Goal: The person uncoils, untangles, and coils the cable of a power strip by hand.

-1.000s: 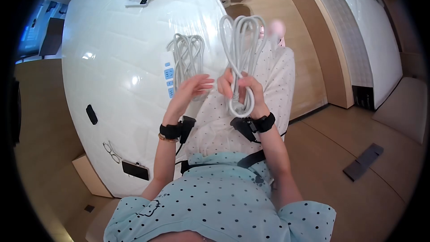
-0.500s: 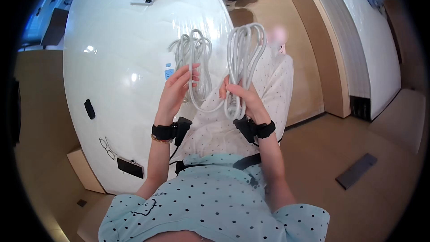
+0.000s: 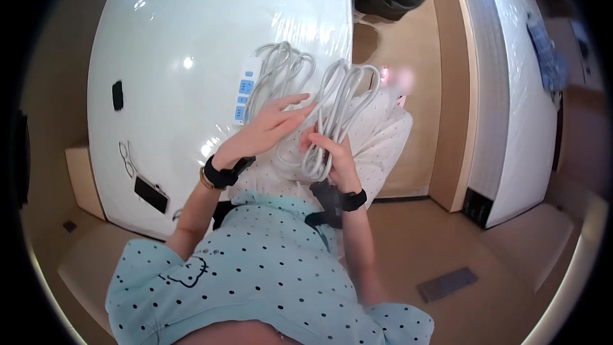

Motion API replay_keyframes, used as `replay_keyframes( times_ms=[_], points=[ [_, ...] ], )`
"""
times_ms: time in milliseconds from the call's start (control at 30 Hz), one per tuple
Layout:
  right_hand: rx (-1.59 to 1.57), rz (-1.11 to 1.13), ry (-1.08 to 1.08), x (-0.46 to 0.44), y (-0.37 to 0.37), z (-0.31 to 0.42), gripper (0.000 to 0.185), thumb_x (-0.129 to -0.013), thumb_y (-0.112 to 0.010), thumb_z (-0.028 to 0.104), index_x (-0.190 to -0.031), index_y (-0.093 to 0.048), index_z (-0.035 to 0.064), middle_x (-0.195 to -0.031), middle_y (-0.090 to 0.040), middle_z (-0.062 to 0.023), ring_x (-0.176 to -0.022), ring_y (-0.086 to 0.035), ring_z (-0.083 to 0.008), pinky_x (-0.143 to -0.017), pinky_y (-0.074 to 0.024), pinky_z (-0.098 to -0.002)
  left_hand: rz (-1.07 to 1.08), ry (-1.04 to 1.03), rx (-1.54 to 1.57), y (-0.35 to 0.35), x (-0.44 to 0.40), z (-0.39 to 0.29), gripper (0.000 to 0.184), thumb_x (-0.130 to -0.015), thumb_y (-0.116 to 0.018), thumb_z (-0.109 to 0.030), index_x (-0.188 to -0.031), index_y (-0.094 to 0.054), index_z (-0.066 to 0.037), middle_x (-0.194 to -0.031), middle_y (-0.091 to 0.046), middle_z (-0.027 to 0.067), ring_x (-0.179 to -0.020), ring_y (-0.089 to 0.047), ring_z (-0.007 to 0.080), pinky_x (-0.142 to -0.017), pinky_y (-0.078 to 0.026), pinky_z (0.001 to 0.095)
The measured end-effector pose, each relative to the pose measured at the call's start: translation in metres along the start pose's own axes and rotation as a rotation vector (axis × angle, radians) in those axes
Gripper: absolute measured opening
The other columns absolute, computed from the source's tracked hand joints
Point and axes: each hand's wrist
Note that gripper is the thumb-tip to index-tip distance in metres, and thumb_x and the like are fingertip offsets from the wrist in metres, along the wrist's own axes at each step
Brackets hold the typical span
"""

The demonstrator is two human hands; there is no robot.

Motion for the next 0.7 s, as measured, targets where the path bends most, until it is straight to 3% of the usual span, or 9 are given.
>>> replay_keyframes(
  times_ms=[100, 167, 233, 300, 400, 433, 500, 600, 700],
  points=[
    [-0.020, -0.178, -0.072, 0.001, -0.016, 0.010, 0.025, -0.082, -0.062, 0.015, -0.099, -0.054, -0.0012, -0.082, -0.060, -0.0099, -0.071, -0.059, -0.0165, -0.064, -0.0465, -0.0278, 0.016, 0.128, 0.233, -0.006, -0.006, -0.020, 0.040, -0.095, -0.042, -0.022, -0.133, -0.045, -0.008, -0.138, -0.036, 0.0185, -0.122, -0.039, 0.0315, -0.103, -0.030, 0.0348],
    [-0.095, -0.256, -0.102, 0.000, -0.024, 0.015, 0.026, -0.083, -0.061, 0.016, -0.102, -0.053, -0.0009, -0.085, -0.060, -0.0105, -0.071, -0.058, -0.0164, -0.064, -0.0460, -0.0273, -0.029, -0.118, -0.068, -0.010, -0.011, -0.013, 0.042, -0.095, -0.043, -0.023, -0.132, -0.044, -0.003, -0.139, -0.035, 0.0202, -0.121, -0.042, 0.0313, -0.101, -0.032, 0.0337],
    [-0.062, -0.109, -0.094, -0.004, -0.009, 0.019, 0.029, -0.084, -0.060, 0.018, -0.105, -0.053, -0.0007, -0.087, -0.060, -0.0107, -0.072, -0.058, -0.0163, -0.065, -0.0460, -0.0267, -0.051, -0.216, -0.143, -0.008, -0.020, 0.007, 0.044, -0.095, -0.044, -0.025, -0.130, -0.044, 0.001, -0.138, -0.036, 0.0218, -0.119, -0.044, 0.0309, -0.100, -0.034, 0.0333],
    [-0.089, -0.066, -0.058, -0.005, -0.005, 0.024, 0.030, -0.083, -0.060, 0.019, -0.103, -0.052, -0.0007, -0.081, -0.060, -0.0121, -0.067, -0.055, -0.0139, -0.060, -0.0449, -0.0252, -0.051, -0.180, 0.026, 0.001, -0.029, 0.027, 0.046, -0.094, -0.046, -0.027, -0.127, -0.045, 0.004, -0.136, -0.038, 0.0232, -0.117, -0.046, 0.0303, -0.099, -0.036, 0.0335],
    [-0.183, 0.345, -0.073, -0.008, 0.007, 0.037, 0.029, -0.078, -0.063, 0.019, -0.097, -0.050, 0.0006, -0.078, -0.059, -0.0153, -0.058, -0.051, -0.0123, -0.050, -0.0414, -0.0245, -0.168, 0.355, 0.352, 0.008, -0.034, 0.038, 0.044, -0.091, -0.050, -0.027, -0.127, -0.048, -0.001, -0.129, -0.048, 0.0194, -0.115, -0.049, 0.0291, -0.098, -0.037, 0.0327],
    [-0.137, 0.343, -0.060, -0.005, 0.007, 0.041, 0.032, -0.074, -0.066, 0.019, -0.093, -0.047, 0.0025, -0.074, -0.058, -0.0169, -0.052, -0.047, -0.0119, -0.043, -0.0367, -0.0240, -0.072, 0.374, 0.225, 0.003, -0.033, 0.045, 0.041, -0.091, -0.052, -0.026, -0.124, -0.050, -0.001, -0.123, -0.052, 0.0177, -0.112, -0.051, 0.0281, -0.096, -0.038, 0.0322],
    [-0.053, 0.510, 0.004, -0.006, -0.001, 0.050, 0.035, -0.072, -0.067, 0.020, -0.094, -0.046, 0.0027, -0.072, -0.058, -0.0167, -0.051, -0.047, -0.0124, -0.043, -0.0357, -0.0236, 0.117, 0.402, -0.042, -0.005, -0.033, 0.059, 0.036, -0.089, -0.055, -0.024, -0.118, -0.055, -0.002, -0.112, -0.060, 0.0145, -0.106, -0.055, 0.0262, -0.093, -0.040, 0.0314],
    [0.181, 0.512, 0.050, -0.002, -0.018, 0.067, 0.038, -0.070, -0.069, 0.020, -0.094, -0.043, 0.0045, -0.068, -0.059, -0.0163, -0.051, -0.046, -0.0110, -0.043, -0.0344, -0.0228, 0.175, 0.263, 0.144, -0.008, -0.031, 0.056, 0.032, -0.085, -0.060, -0.025, -0.106, -0.060, -0.001, -0.096, -0.065, 0.0092, -0.093, -0.059, 0.0198, -0.084, -0.044, 0.0306],
    [0.365, 0.390, 0.070, -0.002, -0.027, 0.075, 0.039, -0.068, -0.070, 0.020, -0.090, -0.041, 0.0062, -0.068, -0.058, -0.0156, -0.049, -0.043, -0.0100, -0.045, -0.0331, -0.0220, -0.222, 0.321, 0.435, -0.008, -0.030, 0.056, 0.030, -0.084, -0.063, -0.027, -0.095, -0.062, 0.000, -0.084, -0.064, 0.0061, -0.082, -0.060, 0.0144, -0.076, -0.047, 0.0289]
  ],
)
Point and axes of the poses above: each hand's wrist, its own x-axis away from the middle knuckle, its own y-axis out of the back of the hand, z = x × y
